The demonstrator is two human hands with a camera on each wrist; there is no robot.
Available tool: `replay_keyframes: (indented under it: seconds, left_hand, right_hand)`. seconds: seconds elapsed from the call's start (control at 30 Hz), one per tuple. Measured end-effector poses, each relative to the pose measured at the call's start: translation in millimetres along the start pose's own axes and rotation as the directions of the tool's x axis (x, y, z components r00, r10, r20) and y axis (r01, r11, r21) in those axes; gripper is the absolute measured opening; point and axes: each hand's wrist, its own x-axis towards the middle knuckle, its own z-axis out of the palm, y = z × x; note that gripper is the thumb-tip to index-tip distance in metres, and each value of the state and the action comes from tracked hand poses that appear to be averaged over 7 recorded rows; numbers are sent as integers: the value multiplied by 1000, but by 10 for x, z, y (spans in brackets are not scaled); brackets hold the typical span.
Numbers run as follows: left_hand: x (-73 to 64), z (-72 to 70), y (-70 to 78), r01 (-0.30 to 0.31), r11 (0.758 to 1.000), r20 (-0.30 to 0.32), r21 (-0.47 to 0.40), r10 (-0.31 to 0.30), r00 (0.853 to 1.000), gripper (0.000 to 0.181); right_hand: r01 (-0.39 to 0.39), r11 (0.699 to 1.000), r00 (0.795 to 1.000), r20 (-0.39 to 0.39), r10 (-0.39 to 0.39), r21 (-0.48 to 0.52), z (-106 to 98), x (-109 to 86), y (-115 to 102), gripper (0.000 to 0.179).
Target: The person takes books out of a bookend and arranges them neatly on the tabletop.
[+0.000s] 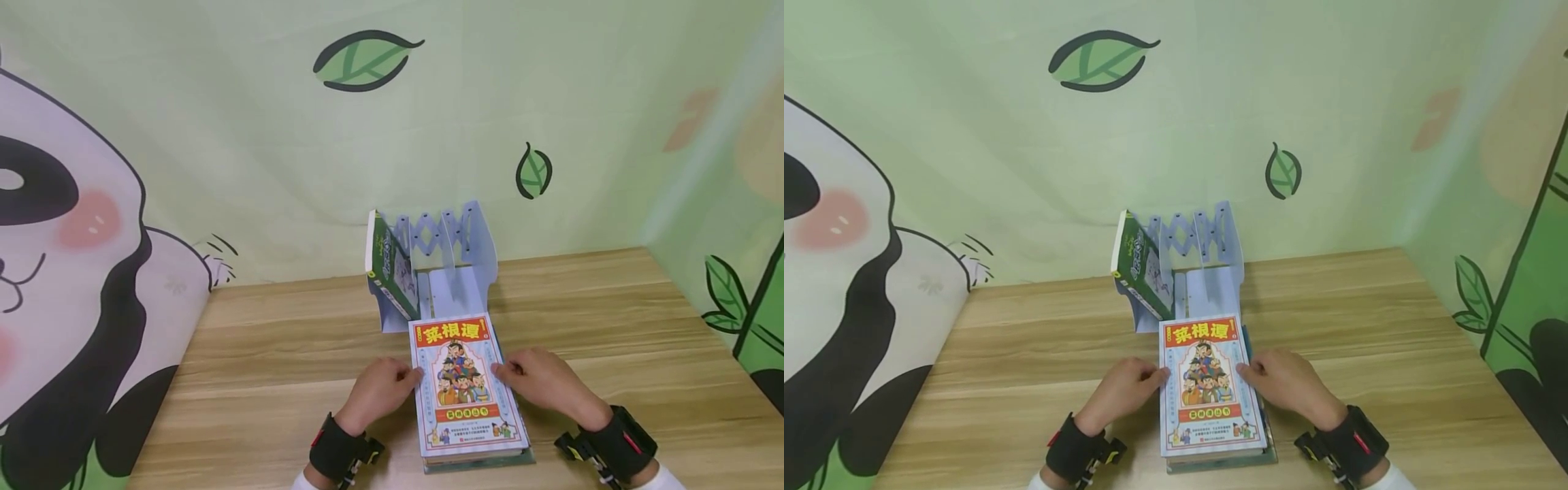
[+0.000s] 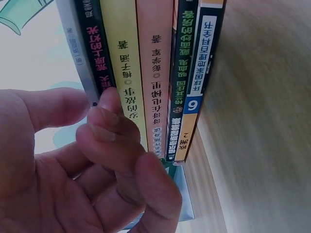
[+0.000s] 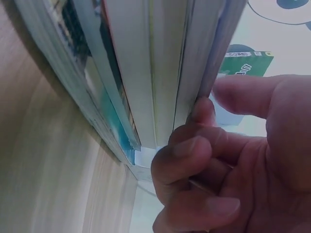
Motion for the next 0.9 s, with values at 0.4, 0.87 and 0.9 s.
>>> replay_keyframes:
  seconds: [0.4,0.87,0.9]
  left_hand:
    - [-43,-100,-9,65,996,-63,-54,-68,996,37]
    - [-31,-183,21,40,996,-114,-80,-49,992,26]
    - [-33,-186,20,43,996,-117,-80,-52,992,25]
  right_hand:
    - [-21,1000,999,-49,21,2,-47,-33,-57,33]
    - [19,1000,990,-138,-22,-21,-96,-69,-62,19]
    - [21,1000,990,-142,-24,-23,-93,-66,-65,18]
